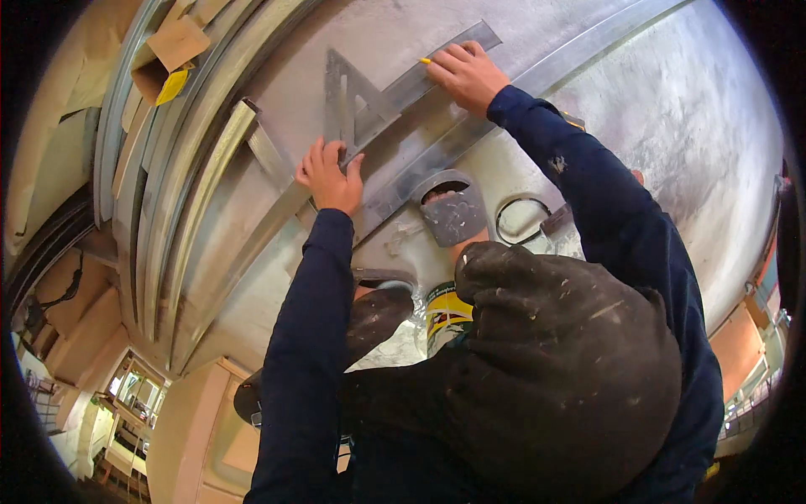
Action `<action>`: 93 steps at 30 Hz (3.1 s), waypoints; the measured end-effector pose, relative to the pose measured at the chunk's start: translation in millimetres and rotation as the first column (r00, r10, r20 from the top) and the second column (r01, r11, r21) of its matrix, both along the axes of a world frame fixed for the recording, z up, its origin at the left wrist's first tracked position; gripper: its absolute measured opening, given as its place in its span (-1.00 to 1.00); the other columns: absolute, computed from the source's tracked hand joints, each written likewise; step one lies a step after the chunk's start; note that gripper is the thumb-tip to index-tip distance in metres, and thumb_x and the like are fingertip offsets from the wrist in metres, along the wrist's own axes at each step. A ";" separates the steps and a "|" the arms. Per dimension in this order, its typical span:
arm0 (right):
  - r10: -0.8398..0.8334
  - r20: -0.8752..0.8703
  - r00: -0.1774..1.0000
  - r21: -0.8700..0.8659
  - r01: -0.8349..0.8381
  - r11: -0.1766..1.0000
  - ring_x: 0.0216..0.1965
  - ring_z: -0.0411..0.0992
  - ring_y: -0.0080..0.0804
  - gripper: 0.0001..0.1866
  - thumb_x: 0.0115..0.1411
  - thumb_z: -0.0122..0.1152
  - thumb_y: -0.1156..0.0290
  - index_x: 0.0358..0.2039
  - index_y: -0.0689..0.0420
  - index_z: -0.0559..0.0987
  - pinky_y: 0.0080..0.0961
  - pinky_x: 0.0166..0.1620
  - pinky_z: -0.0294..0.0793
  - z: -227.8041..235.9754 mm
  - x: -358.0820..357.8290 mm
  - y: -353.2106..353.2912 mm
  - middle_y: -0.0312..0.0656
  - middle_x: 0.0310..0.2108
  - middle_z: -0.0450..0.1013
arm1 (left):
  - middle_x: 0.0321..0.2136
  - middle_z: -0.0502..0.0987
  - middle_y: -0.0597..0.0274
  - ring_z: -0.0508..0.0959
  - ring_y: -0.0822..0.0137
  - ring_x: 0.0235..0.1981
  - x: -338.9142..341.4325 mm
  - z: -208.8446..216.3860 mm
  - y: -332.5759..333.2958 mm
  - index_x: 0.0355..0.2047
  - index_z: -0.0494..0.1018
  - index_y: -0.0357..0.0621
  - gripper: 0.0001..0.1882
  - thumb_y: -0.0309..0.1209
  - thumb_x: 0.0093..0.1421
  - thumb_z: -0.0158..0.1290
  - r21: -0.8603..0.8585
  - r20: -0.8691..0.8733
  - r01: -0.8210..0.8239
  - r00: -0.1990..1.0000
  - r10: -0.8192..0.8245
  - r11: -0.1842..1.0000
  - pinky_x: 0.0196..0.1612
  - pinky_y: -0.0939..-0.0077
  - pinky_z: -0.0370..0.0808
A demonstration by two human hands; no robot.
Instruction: The person cuts a metal bar using an angle grinder, measures metal pieces with a tape measure, and marks a metal bar using a triangle ruler and a pencil.
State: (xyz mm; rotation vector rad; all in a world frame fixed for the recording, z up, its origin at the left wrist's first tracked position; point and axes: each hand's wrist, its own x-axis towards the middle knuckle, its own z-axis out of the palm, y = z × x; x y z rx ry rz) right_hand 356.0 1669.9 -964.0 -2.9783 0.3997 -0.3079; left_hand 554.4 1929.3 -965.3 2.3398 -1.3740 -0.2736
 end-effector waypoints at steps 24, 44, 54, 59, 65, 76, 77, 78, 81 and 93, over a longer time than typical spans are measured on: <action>-0.429 0.066 0.901 0.604 0.306 0.736 0.12 0.28 0.08 -0.43 0.00 0.17 0.54 0.10 0.11 0.39 -0.10 0.19 0.24 3.4 -65.7 105.3 0.08 0.05 0.33 | -0.47 0.58 0.41 0.52 0.12 0.05 2.7 -1.4 -15.5 -0.65 0.47 0.09 -0.67 -0.22 -0.27 0.47 -0.111 -0.213 -0.117 0.973 0.092 0.987 0.11 0.19 0.05; -0.401 -0.079 0.913 0.731 0.326 0.599 -0.24 0.49 0.04 -0.64 0.24 0.08 0.50 0.07 0.03 0.41 -0.17 -0.20 0.47 22.9 -25.2 105.3 0.02 -0.29 0.52 | -0.23 0.65 0.14 0.51 0.19 0.05 4.3 -5.5 -12.1 -0.60 0.50 0.10 -0.70 -0.25 -0.26 0.45 -0.084 -0.185 -0.118 0.978 0.101 0.989 0.12 0.22 0.08; -0.406 -0.104 0.908 0.749 0.340 0.569 -0.26 0.49 0.09 -0.71 0.26 0.03 0.41 0.00 0.12 0.38 -0.07 -0.21 0.46 32.7 -0.3 89.7 0.09 -0.35 0.51 | -0.16 0.64 0.06 0.51 0.18 0.05 5.3 -4.6 -10.2 -0.58 0.50 0.11 -0.70 -0.23 -0.26 0.44 -0.072 -0.181 -0.108 0.979 0.094 0.992 0.13 0.24 0.07; -0.381 -0.007 0.924 0.705 0.275 0.653 -0.30 0.50 0.09 -0.76 0.26 0.04 0.42 -0.06 0.12 0.48 -0.11 -0.21 0.48 14.3 6.8 82.0 0.06 -0.36 0.53 | -0.17 0.64 0.07 0.49 0.18 0.05 3.7 -6.3 -14.0 -0.59 0.50 0.12 -0.70 -0.22 -0.26 0.44 -0.052 -0.187 -0.110 0.977 0.098 0.993 0.13 0.21 0.06; -0.297 -0.170 0.940 0.670 0.331 0.664 -0.29 0.51 0.10 -0.78 0.26 0.02 0.39 -0.12 0.12 0.52 -0.09 -0.20 0.48 24.8 45.3 52.4 0.06 -0.34 0.55 | -0.20 0.64 0.09 0.49 0.18 0.04 5.9 -9.1 -11.2 -0.61 0.49 0.11 -0.68 -0.17 -0.26 0.44 -0.062 -0.203 -0.131 0.972 0.116 0.989 0.13 0.19 0.05; -0.280 -0.169 0.945 0.640 0.321 0.698 -0.32 0.50 0.13 -0.78 0.24 0.02 0.40 -0.15 0.12 0.54 -0.05 -0.21 0.48 25.0 41.4 49.1 0.10 -0.40 0.53 | -0.24 0.63 0.17 0.48 0.20 -0.01 2.5 -5.7 -16.1 -0.62 0.49 0.08 -0.69 -0.18 -0.25 0.44 -0.005 -0.184 -0.132 0.974 0.129 0.991 0.14 0.18 0.05; -0.260 -0.192 0.946 0.627 0.322 0.709 -0.32 0.50 0.13 -0.79 0.24 0.01 0.40 -0.15 0.11 0.54 -0.04 -0.22 0.48 25.0 42.2 48.8 0.10 -0.41 0.53 | -0.23 0.63 0.16 0.48 0.19 0.00 2.3 -7.0 -13.5 -0.63 0.49 0.08 -0.69 -0.18 -0.24 0.43 0.000 -0.175 -0.130 0.976 0.128 0.992 0.14 0.18 0.06; -0.257 -0.190 0.948 0.625 0.319 0.713 -0.32 0.50 0.13 -0.79 0.24 0.01 0.40 -0.15 0.11 0.54 -0.04 -0.22 0.48 25.2 37.4 52.4 0.10 -0.41 0.53 | -0.23 0.63 0.16 0.48 0.19 0.01 3.6 -9.0 -12.6 -0.63 0.49 0.08 -0.69 -0.17 -0.24 0.43 0.002 -0.166 -0.132 0.978 0.131 0.991 0.14 0.18 0.06; -0.255 -0.251 0.934 0.630 0.357 0.689 -0.39 0.51 0.15 -0.82 0.12 0.09 0.42 -0.25 0.11 0.53 0.02 -0.28 0.49 31.2 13.6 65.2 0.09 -0.49 0.53 | -0.44 0.58 0.38 0.49 0.15 0.06 1.2 -4.1 -12.4 -0.63 0.44 0.06 -0.65 -0.21 -0.23 0.44 0.003 -0.149 -0.123 0.981 0.122 0.992 0.09 0.17 0.07; 0.084 -0.522 0.849 0.293 0.086 0.952 -0.06 0.51 -0.20 -0.53 0.02 0.31 -0.02 -0.17 0.04 0.58 -0.08 -0.05 0.43 27.1 48.1 -41.9 -0.13 -0.20 0.54 | 0.00 0.53 -0.14 0.45 0.03 0.06 12.5 -1.5 3.6 -0.54 0.41 -0.04 -0.66 -0.32 -0.20 0.41 -0.124 -0.252 -0.085 0.966 0.052 0.989 0.18 0.07 0.14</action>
